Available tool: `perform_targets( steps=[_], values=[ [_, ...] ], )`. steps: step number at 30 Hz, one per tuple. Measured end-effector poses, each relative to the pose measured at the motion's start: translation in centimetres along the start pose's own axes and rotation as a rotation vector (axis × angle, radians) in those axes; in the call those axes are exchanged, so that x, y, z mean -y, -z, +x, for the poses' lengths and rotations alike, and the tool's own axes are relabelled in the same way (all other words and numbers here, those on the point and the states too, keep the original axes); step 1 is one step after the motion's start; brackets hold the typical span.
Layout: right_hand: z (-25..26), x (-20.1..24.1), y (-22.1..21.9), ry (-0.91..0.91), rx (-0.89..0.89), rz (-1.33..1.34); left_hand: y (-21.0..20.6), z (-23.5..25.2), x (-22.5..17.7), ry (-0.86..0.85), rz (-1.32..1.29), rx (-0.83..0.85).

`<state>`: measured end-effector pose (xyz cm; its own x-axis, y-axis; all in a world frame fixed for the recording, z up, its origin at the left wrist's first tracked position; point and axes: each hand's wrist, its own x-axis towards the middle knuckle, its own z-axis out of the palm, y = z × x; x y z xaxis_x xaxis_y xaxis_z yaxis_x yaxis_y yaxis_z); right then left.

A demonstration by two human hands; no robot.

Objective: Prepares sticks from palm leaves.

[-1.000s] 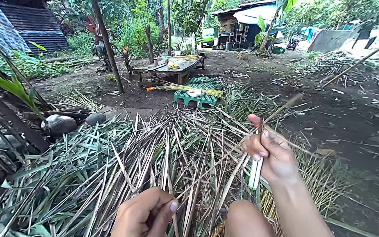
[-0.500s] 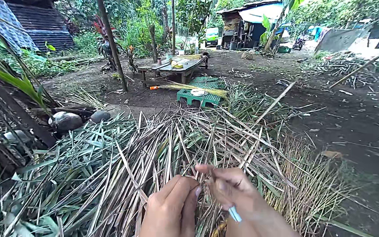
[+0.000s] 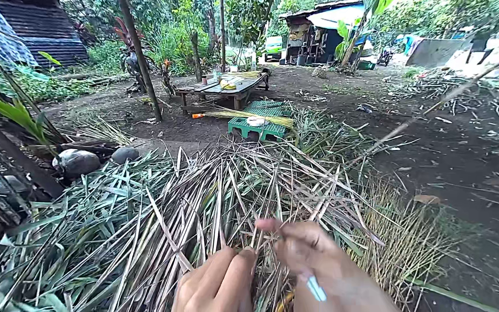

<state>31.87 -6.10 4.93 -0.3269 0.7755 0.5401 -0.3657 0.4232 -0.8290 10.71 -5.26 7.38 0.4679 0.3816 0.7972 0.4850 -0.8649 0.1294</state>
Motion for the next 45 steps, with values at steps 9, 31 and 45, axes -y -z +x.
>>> perform_targets(
  steps=[9,31,45],
  values=[
    [0.5,1.8,6.1,0.149,-0.459,0.072,2.6,-1.3,1.7,0.152,-0.011,0.148],
    [0.4,0.5,2.3,0.191,-0.294,-0.016,0.7,0.5,-0.3,0.064,-0.111,-0.04],
    [0.1,-1.0,0.6,0.138,0.024,0.034,0.9,0.6,-0.2,0.253,-0.53,0.111]
  ],
)
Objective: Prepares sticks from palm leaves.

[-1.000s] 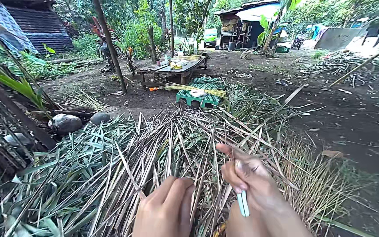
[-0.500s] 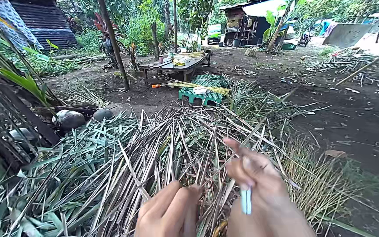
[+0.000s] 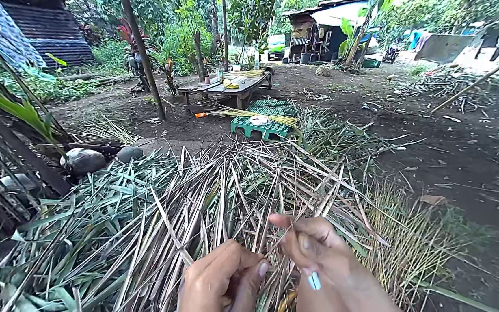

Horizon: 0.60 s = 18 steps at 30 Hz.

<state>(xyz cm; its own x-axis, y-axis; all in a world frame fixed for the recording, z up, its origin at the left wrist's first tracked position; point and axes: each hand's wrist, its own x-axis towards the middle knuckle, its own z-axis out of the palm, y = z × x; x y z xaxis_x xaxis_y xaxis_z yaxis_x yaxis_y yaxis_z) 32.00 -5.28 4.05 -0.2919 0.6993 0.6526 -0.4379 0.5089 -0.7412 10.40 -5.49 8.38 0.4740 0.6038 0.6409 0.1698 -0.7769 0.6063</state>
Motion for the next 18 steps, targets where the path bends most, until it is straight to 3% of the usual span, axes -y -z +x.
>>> perform_targets(
  steps=[6,11,13,18],
  values=[
    [0.2,0.9,2.7,0.079,-0.249,0.082,1.0,-0.4,0.3,0.066,-0.034,0.021],
    [-0.4,0.2,-0.2,-0.082,0.093,-0.008,0.3,-0.4,0.5,0.118,-0.089,0.038],
    [-0.3,-0.6,-0.5,-0.072,0.152,0.041,0.1,-0.4,0.5,0.133,-0.139,0.062],
    [-0.3,0.1,3.1,0.018,-0.138,0.074,1.4,-1.2,0.6,0.201,-0.171,0.098]
  ],
)
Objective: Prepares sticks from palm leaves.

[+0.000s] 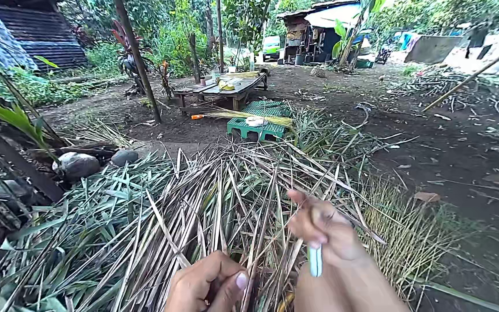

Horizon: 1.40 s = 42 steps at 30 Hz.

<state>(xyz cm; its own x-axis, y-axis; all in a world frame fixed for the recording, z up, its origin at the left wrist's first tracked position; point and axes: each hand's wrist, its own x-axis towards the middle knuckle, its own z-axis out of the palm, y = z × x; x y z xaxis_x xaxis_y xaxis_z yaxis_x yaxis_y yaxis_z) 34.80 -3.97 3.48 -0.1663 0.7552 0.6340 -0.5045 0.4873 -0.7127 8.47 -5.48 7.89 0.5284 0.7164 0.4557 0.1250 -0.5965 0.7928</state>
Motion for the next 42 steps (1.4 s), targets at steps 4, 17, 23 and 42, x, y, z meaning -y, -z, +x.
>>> perform_targets(
  steps=[4,17,23,42],
  values=[
    [0.2,0.4,1.0,0.033,-0.056,0.001,0.5,-0.1,0.5,0.003,0.143,-0.004],
    [-0.8,-1.5,-2.9,-0.107,0.173,0.011,-2.9,2.6,0.2,-0.343,0.572,-0.232],
    [-0.1,-0.1,-1.0,-0.064,-0.048,-0.025,-2.4,1.8,0.4,-0.438,0.733,-0.246],
    [1.5,3.9,9.7,-0.043,-0.851,-0.086,5.2,-0.7,0.0,-0.226,0.945,-0.384]
  ],
)
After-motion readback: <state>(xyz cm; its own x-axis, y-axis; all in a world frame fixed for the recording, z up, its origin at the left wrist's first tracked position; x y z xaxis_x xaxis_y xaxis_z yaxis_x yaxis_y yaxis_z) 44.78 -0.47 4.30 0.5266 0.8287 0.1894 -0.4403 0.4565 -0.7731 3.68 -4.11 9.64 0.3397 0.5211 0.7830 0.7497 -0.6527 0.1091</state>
